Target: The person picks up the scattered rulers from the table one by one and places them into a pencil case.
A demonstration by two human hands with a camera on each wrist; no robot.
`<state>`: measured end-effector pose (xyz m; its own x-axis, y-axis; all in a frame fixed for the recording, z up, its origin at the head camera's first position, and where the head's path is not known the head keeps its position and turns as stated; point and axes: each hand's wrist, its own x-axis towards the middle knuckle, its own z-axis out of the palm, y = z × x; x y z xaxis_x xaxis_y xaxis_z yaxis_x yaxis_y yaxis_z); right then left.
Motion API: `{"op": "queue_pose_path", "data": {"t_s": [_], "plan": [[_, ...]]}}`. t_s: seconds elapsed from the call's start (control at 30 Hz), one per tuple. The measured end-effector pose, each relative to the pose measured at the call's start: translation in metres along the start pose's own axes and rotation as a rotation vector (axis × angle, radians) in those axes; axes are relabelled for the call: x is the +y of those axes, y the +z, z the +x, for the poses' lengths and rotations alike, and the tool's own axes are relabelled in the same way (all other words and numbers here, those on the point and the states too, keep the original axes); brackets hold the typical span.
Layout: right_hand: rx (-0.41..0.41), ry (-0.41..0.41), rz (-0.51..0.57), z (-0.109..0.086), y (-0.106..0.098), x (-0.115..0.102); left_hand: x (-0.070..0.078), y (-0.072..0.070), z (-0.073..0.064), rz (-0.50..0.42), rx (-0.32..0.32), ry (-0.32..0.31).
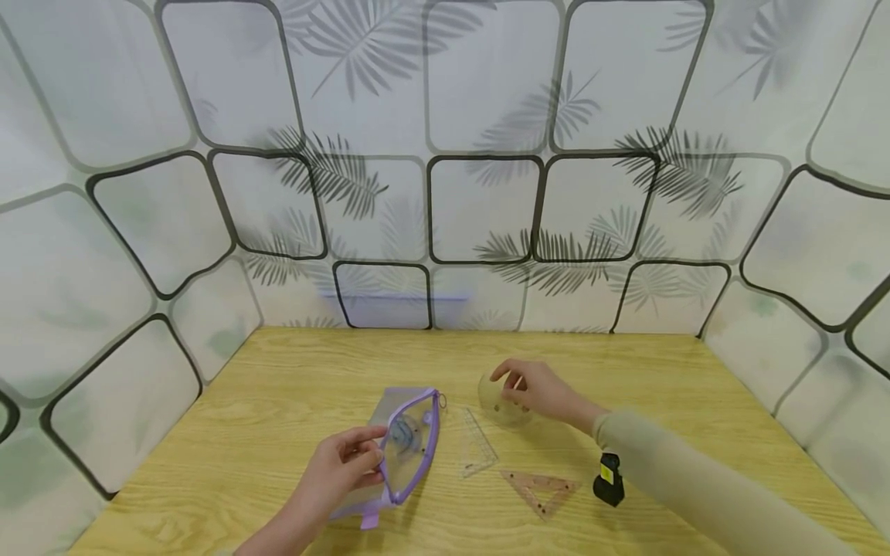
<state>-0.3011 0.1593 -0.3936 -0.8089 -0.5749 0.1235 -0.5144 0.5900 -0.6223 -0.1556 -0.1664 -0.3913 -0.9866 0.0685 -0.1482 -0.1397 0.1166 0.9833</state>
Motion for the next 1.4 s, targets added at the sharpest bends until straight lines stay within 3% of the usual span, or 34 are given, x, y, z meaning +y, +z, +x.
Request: {"op": "queue_pose_path", "data": {"t_s": [0.7,1.4], "plan": [[-0.042,0.038,0.168,-0.007,0.023,-0.037,0.001,0.001,0.0,0.005,0.028,-0.008],[-0.1,0.067,0.335,0.004,0.052,-0.063,-0.001,0.001,-0.001,-0.005,0.016,0.012]]}}
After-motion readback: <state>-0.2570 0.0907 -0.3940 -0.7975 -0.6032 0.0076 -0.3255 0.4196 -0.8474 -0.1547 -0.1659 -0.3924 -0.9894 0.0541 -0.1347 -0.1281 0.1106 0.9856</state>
